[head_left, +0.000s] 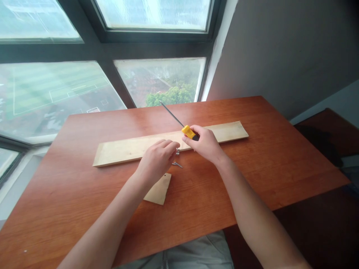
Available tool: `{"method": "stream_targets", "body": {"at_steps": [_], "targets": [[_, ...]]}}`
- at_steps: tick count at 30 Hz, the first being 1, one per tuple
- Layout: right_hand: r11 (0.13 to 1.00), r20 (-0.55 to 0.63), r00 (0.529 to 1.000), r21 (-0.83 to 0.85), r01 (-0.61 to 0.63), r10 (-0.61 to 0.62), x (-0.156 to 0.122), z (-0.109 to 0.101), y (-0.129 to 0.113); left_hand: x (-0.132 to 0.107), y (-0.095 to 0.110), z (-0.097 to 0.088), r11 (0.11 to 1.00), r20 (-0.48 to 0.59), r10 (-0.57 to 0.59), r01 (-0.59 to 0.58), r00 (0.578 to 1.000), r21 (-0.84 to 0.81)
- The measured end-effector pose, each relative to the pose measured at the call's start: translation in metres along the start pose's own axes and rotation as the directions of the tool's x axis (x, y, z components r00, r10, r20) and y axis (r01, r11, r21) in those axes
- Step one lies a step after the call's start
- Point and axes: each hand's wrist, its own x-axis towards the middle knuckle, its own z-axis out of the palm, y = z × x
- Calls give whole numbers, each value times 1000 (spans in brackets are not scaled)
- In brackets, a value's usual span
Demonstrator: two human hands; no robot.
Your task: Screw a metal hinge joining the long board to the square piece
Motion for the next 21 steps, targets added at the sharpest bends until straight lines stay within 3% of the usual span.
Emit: {"method": "stream_targets", "body": {"at_steps": [11, 21], "targets": [[1000, 15, 1000, 3, -6, 6, -1, -3, 0, -1, -1, -1, 999, -31, -27, 26, 999, -26], [1000, 8, 1000, -11, -5, 5, 1, -5, 2, -2, 1, -3, 998, 27, 8, -6, 1000, -67]]}}
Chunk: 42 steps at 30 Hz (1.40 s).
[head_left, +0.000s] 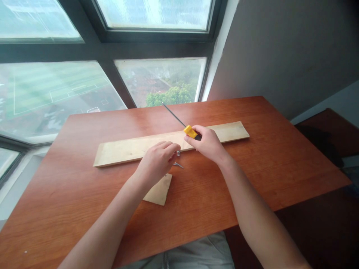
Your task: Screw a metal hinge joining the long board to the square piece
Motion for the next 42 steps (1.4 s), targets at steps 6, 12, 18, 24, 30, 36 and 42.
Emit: {"method": "stream_targets", "body": {"at_steps": [6, 12, 18, 24, 30, 36, 42], "targets": [[1000, -8, 1000, -6, 3, -3, -1, 0, -1, -1, 1, 5, 998, -14, 38, -37, 999, 58], [1000, -4, 1000, -6, 10, -10, -1, 0, -2, -1, 1, 5, 997, -65, 29, -24, 997, 71], [1000, -7, 1000, -7, 15, -15, -1, 0, -2, 1, -2, 7, 997, -83, 4, 2, 997, 75], [1000, -5, 1000, -10, 16, -16, -2, 0, -1, 4, -1, 5, 995, -42, 24, -19, 999, 101], [999, -12, 1000, -24, 28, -29, -1, 0, -2, 9, 2, 3, 982, 24, 23, -27, 999, 188], [999, -4, 1000, -24, 26, -26, -1, 0, -3, 15, 1, 2, 981, 49, 7, -16, 999, 191], [999, -7, 1000, -27, 24, -25, 0, 0, 1, 21, -1, 2, 993, 28, -86, 84, 996, 89]]}}
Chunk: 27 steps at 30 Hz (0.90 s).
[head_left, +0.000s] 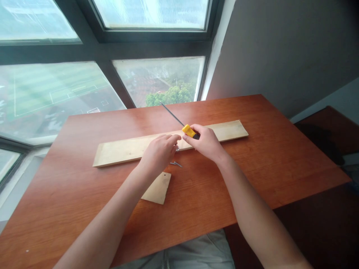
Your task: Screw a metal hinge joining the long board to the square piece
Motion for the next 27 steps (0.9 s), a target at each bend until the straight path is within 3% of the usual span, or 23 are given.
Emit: {"method": "stream_targets", "body": {"at_steps": [8, 12, 18, 23, 27], "targets": [[1000, -5, 1000, 0, -12, 12, 1, 0, 3, 0, 1, 4, 999, 34, -28, 29, 999, -44], [1000, -4, 1000, 8, -15, 15, 1, 0, 3, -10, -5, -10, 999, 5, -40, 40, 999, -29], [1000, -8, 1000, 14, -24, 24, 1, 1, 4, -56, -14, -35, 998, 135, -7, 15, 991, -62], [1000, -4, 1000, 10, -28, 28, 1, 2, 4, -97, -12, -30, 993, 243, 12, 16, 970, -116], [999, 3, 999, 9, -43, 43, 1, 3, 5, -107, -10, -22, 996, 188, -37, 52, 982, -77]]}}
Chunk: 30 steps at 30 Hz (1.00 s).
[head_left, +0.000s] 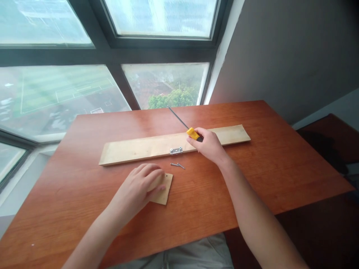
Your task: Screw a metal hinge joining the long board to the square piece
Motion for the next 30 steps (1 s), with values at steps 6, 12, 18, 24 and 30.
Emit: {"method": "stream_targets", "body": {"at_steps": [6, 12, 18, 24, 30], "targets": [[1000, 4, 1000, 7, 9, -9, 0, 1, 1, -2, 3, 1, 998, -65, -8, 12, 998, 54], [1000, 1, 1000, 11, 3, -3, 0, 1, 1, -4, 7, 2, 995, 7, -8, 8, 1000, 95], [1000, -3, 1000, 17, 1, -1, 0, -1, 0, -8, 2, -3, 995, 57, 41, -46, 998, 90], [1000, 1, 1000, 20, 7, -7, -1, -1, -1, -12, 0, -2, 993, 29, -9, 5, 1000, 119], [1000, -10, 1000, 12, 13, -13, 0, 0, 1, -12, -2, -1, 993, 30, -12, 8, 999, 122]]}}
